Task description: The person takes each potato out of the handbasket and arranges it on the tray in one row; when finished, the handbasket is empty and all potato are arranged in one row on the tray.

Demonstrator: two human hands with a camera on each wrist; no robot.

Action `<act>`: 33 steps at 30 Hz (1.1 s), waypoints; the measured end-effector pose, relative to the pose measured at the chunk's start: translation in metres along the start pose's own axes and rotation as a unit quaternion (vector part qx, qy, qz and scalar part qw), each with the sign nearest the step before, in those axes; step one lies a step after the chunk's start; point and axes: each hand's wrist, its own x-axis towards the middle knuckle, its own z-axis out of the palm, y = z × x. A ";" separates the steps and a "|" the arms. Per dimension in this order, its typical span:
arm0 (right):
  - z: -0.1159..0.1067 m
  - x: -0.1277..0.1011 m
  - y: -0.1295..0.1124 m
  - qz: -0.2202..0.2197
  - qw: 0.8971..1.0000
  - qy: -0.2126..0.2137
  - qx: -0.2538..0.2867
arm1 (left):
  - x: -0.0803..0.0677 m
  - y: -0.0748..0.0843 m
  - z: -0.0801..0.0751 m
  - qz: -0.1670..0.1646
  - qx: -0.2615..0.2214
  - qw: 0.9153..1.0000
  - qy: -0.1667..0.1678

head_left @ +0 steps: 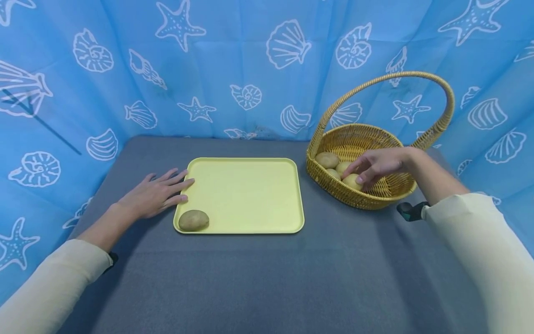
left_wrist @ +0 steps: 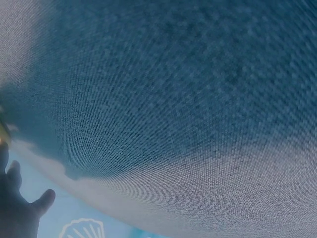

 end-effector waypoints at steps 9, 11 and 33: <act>-0.002 -0.018 -0.013 -0.059 0.996 0.054 -0.046 | 0.000 0.001 -0.003 -0.001 -0.001 1.000 -0.003; -0.002 -0.022 -0.018 -0.071 0.994 0.064 -0.055 | 0.000 0.001 -0.003 -0.002 -0.002 1.000 -0.003; 0.043 0.008 -0.082 -0.217 0.960 0.091 -0.151 | 0.000 0.000 0.000 0.000 -0.005 1.000 0.002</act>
